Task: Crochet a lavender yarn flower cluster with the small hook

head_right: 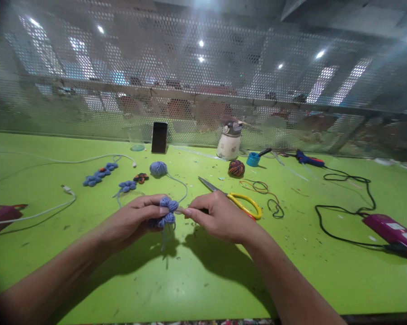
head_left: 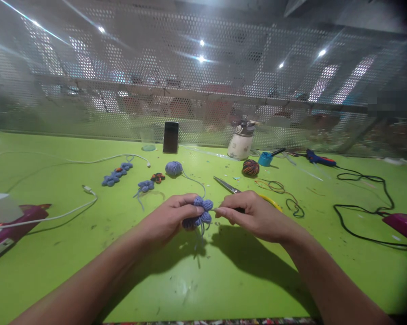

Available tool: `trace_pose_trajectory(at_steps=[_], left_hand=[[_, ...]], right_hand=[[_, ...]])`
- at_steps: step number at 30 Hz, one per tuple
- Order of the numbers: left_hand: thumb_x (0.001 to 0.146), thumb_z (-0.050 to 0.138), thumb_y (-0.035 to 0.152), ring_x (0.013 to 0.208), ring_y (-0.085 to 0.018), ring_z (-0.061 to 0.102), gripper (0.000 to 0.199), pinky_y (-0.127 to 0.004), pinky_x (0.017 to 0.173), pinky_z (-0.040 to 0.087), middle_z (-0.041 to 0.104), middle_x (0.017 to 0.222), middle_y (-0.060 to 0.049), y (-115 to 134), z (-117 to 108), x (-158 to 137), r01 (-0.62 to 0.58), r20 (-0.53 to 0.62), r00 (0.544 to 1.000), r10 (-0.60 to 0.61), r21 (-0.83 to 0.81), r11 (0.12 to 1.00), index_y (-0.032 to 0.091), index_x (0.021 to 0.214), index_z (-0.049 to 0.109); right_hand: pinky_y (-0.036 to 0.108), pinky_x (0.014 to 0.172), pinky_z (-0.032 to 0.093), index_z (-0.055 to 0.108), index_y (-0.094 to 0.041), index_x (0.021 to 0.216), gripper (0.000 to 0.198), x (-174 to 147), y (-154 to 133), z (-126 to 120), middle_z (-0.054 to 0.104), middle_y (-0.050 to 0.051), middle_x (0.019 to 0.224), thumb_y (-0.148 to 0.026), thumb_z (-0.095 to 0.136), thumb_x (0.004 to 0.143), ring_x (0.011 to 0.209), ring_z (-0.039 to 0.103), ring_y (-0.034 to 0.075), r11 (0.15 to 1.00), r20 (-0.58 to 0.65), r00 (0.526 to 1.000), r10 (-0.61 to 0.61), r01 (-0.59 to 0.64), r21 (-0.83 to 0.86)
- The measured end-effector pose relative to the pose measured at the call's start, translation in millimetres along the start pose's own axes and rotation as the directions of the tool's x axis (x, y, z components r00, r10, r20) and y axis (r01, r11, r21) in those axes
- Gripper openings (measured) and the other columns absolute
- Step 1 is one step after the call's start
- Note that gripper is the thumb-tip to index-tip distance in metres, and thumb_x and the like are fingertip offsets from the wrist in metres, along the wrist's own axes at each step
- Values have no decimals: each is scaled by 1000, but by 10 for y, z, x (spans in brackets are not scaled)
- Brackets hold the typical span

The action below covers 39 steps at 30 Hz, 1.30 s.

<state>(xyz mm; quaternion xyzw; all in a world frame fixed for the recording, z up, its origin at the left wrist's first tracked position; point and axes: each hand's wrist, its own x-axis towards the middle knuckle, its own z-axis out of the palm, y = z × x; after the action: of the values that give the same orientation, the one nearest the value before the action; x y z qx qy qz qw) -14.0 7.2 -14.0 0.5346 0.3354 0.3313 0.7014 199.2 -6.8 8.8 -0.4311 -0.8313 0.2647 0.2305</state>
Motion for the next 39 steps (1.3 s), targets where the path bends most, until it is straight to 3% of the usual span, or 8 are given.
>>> trace_pose_trajectory(at_steps=[5,16,21,30,35,39], left_hand=[[72,70,25,64,-10,45,12,-25,60,32,59,73,-1,6,11,-2,13,20,1000,-12,-43,999,14,78,69],[67,69,24,61,-10,43,14,-24,56,31,57,72,-3,7,26,-33,43,80,996,-33,-132,990,12,76,70],[68,71,25,62,-10,44,17,-25,57,32,57,73,-3,2,11,-44,54,121,992,-36,-145,988,12,79,72],[69,72,25,60,-10,43,16,-25,56,30,55,70,-1,10,8,-42,38,78,997,-26,-159,987,13,80,70],[68,75,25,62,-9,44,18,-24,57,31,55,72,-1,36,9,-48,39,26,999,-35,-172,984,12,78,69],[70,76,26,61,-9,44,17,-23,56,31,56,71,-1,39,5,-43,20,35,999,-14,-188,982,13,79,69]], right_hand=[[25,52,33,60,-16,64,42,-7,-15,-14,52,-1,55,-46,53,93,54,45,11,1000,27,1000,1,-1,0],[25,53,35,60,-16,61,42,-23,-36,-34,51,-1,56,-39,50,95,54,44,10,996,104,994,-35,26,85],[24,51,35,61,-16,63,43,-22,-30,-22,52,-1,56,-43,50,94,53,44,10,985,138,990,10,-34,167],[25,54,32,60,-17,62,38,-40,-71,2,52,-1,56,-32,51,96,53,43,10,983,-37,987,-153,148,-112],[28,57,34,72,-17,78,30,-62,-101,21,58,3,63,-31,52,95,59,51,14,956,-168,973,-156,107,-273],[29,57,34,75,-17,83,30,-87,-129,19,59,5,65,-30,52,95,62,53,15,949,-183,971,-153,93,-301]])
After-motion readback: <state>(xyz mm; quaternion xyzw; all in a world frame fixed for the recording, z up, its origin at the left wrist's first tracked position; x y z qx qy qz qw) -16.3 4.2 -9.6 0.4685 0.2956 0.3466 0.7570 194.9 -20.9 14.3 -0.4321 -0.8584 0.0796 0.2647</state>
